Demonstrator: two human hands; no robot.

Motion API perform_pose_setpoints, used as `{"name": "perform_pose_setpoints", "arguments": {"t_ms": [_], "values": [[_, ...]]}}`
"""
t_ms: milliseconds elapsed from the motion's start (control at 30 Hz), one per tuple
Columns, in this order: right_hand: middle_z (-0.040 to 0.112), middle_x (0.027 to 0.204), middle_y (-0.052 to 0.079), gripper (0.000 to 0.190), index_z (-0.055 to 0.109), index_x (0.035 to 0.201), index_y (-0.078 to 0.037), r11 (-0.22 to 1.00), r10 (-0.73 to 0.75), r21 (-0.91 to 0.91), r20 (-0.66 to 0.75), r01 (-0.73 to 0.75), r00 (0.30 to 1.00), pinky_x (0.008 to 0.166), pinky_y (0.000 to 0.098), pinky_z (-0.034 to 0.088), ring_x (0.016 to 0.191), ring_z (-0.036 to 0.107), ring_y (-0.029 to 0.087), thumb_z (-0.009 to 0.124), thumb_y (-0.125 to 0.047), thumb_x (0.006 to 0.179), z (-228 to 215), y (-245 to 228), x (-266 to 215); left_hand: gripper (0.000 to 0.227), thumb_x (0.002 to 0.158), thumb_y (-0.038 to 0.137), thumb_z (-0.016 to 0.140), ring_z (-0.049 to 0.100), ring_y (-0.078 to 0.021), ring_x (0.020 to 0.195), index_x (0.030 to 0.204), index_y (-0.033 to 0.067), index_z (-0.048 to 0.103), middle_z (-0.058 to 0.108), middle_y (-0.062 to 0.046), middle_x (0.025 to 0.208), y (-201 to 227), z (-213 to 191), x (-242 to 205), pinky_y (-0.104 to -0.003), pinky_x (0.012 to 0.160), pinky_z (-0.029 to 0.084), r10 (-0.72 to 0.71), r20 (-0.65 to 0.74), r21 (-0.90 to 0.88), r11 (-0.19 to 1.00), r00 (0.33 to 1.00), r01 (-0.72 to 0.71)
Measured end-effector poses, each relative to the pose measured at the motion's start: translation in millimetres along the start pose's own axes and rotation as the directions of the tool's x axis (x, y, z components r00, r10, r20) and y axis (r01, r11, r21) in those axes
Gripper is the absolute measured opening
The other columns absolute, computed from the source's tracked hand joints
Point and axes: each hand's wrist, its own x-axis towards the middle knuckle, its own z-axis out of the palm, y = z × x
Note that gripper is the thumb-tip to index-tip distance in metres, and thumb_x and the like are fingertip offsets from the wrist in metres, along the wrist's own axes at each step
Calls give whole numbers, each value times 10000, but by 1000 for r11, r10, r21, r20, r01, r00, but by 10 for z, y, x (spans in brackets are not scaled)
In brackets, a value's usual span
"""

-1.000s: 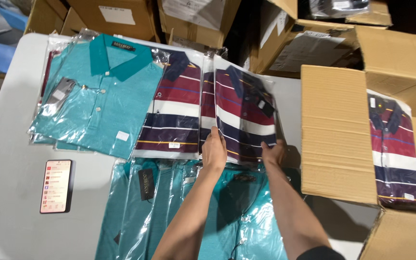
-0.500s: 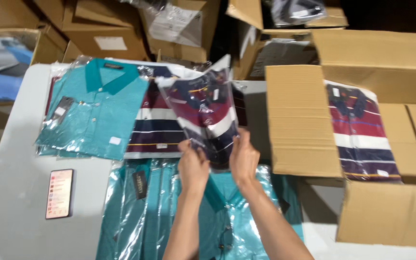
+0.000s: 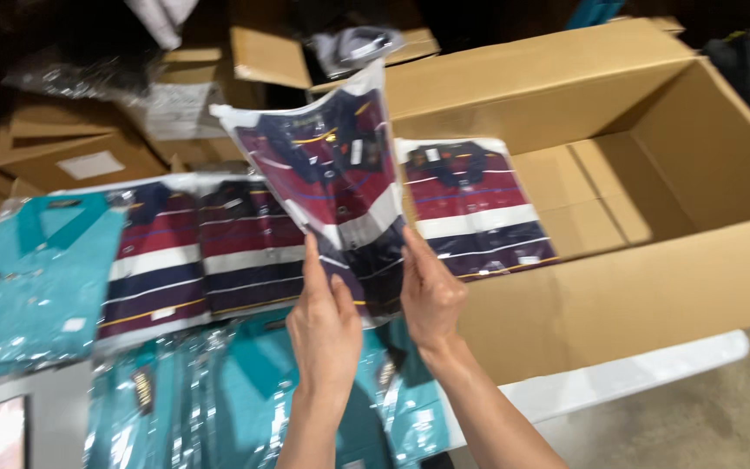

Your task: The person picks up individually packaged shirts from a table and places them into a large cardboard box.

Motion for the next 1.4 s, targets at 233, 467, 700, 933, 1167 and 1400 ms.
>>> {"name": "perform_pose_setpoints", "arguments": {"t_ms": [233,467,700,933,1167,1400], "values": [[802,1070,11,296,799,1168,-206,939,343,30,-96,-341,935,861,378,577,1023,742,227,736,-26,942,-717,1470,328,650,980,112,524,719,-509,917,1606,175,357,746,-318,953,976,1162,-126,-582,783,553,67,183,-160,986,981,-37],[788,1033,-21,233,814,1124,-338,816,576,46,18,-577,817,932,416,544,1080,708,248,735,-180,972,-519,2699,333,702,957,26,502,671,-486,1092,1616,39,261,677,-321,1181,1077,2087,31,-557,903,548,48,309,-116,993,950,-13],[764,1124,116,242,796,1201,-181,730,609,216,225,-648,761,987,405,532,1158,688,293,699,-110,990,-289,3156,462,751,935,121,582,646,-432,1192,1613,49,268,625,-247,1278,762,2479,152,-524,973,555,-61,384,23,998,921,56],[790,1064,42,310,772,1174,-347,747,664,-547,581,-379,470,771,427,627,976,765,263,788,-368,865,64,3993,134,582,886,193,684,374,-484,1351,1318,-179,563,367,-325,1442,818,2665,-13,-527,1131,325,-128,456,444,890,881,-101],[441,1587,272,706,442,1579,-402,902,432,-429,890,-56,147,1167,556,393,1489,411,434,677,-472,917,-42,2900,680,538,1015,323,547,124,-514,1564,1400,-52,580,151,-355,1669,763,2854,135,-585,1253,188,-217,723,374,921,655,-107],[512,1418,228,748,461,1567,-397,948,264,-247,963,203,-61,1111,527,430,1366,552,425,513,-120,873,155,2768,384,475,924,192,551,323,-594,1451,1380,88,637,138,-349,1663,102,3612,160,-609,1100,479,-220,782,288,957,584,-24]]}}
